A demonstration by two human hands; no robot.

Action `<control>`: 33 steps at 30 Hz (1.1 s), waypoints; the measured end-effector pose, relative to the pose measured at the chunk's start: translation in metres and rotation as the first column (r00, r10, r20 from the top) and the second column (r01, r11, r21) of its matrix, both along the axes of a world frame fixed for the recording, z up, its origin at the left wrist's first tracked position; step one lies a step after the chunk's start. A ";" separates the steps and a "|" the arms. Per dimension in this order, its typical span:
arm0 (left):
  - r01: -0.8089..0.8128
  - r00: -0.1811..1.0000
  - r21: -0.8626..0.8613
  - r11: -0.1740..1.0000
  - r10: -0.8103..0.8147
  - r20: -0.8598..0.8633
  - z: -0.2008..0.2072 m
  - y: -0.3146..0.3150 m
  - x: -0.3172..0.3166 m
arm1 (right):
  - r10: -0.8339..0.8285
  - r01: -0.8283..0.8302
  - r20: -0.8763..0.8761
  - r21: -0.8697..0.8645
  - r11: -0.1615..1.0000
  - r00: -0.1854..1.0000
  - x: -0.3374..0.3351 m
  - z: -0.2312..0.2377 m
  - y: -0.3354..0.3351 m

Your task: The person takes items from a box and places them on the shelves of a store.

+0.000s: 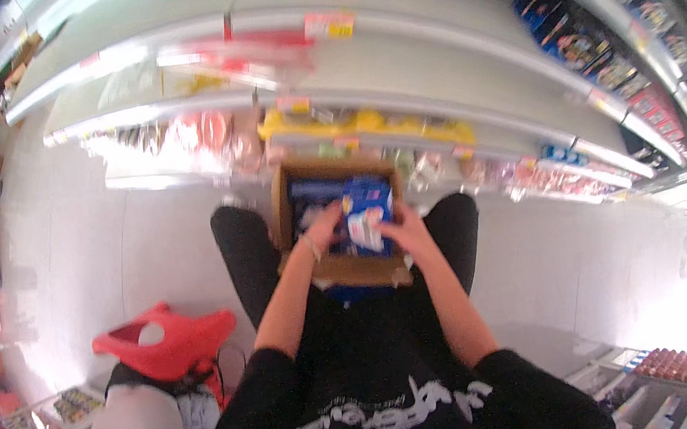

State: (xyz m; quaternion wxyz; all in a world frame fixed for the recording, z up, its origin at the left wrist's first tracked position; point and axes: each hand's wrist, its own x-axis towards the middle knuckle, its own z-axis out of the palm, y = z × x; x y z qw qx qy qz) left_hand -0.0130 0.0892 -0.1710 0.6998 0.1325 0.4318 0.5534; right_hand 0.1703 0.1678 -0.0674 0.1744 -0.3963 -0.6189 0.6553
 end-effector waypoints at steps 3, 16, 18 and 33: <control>0.160 0.459 -0.210 0.964 -0.261 -0.849 -0.046 -0.008 0.006 | -0.033 0.027 0.028 0.185 0.982 0.999 0.000 0.032 0.023; 0.532 -0.013 -0.593 0.604 -0.695 -0.719 0.017 -0.022 0.023 | 0.079 0.374 -0.368 0.922 -0.100 0.927 -0.040 0.443 0.136; 0.534 0.015 -0.608 0.588 -0.725 -0.688 0.023 -0.018 0.023 | 0.039 0.277 -0.274 0.949 -0.154 0.961 -0.050 0.463 0.168; 0.653 0.002 -0.519 0.551 -0.687 -0.727 -0.056 -0.006 0.013 | -0.339 0.466 -0.360 0.826 0.318 0.869 -0.189 0.480 0.366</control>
